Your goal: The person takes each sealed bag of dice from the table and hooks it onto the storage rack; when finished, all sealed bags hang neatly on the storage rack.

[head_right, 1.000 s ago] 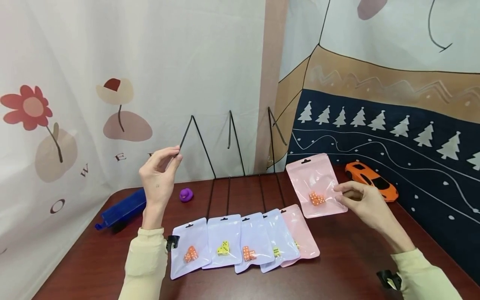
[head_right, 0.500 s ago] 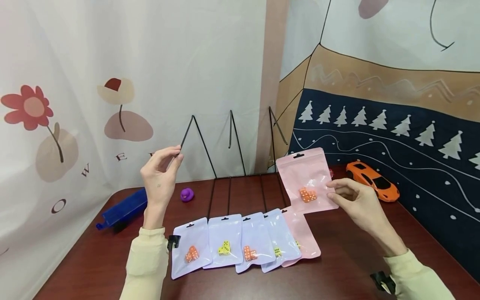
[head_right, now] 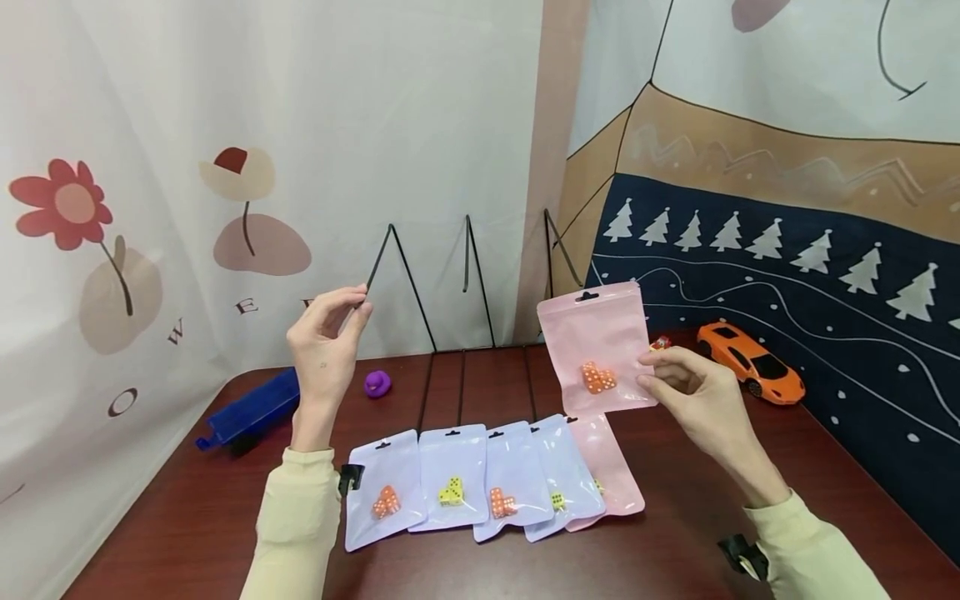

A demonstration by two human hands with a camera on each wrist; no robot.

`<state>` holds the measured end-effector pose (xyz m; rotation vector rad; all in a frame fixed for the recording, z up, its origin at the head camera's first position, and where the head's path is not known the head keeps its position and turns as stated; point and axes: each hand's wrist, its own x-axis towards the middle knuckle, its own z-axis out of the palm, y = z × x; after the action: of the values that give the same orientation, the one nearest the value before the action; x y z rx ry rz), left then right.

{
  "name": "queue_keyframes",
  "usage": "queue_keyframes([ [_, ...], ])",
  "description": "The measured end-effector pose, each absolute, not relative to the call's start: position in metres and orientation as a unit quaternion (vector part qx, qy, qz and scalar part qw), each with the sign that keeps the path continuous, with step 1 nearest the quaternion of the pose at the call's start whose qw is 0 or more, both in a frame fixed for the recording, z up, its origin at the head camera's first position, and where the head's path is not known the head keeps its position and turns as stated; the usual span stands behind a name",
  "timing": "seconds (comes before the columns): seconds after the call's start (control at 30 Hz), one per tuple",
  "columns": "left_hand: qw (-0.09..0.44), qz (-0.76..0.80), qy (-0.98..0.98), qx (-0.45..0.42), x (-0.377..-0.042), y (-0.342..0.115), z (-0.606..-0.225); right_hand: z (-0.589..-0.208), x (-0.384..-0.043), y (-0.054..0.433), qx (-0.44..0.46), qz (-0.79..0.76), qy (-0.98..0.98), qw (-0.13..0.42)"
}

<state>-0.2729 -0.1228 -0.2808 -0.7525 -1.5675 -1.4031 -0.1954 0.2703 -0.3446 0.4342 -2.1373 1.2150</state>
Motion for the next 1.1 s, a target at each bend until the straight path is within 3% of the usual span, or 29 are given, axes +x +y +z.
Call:
queue_keyframes([
  [0.73,0.436,-0.562,-0.635,-0.302,-0.273,-0.122,-0.281,-0.337,-0.212,0.244,0.166,0.494,-0.788,0.327],
  [1.1,0.439,-0.555,-0.639,-0.301,-0.273,-0.121,-0.283,-0.351,-0.227,0.253,0.131,0.493,-0.794,0.331],
])
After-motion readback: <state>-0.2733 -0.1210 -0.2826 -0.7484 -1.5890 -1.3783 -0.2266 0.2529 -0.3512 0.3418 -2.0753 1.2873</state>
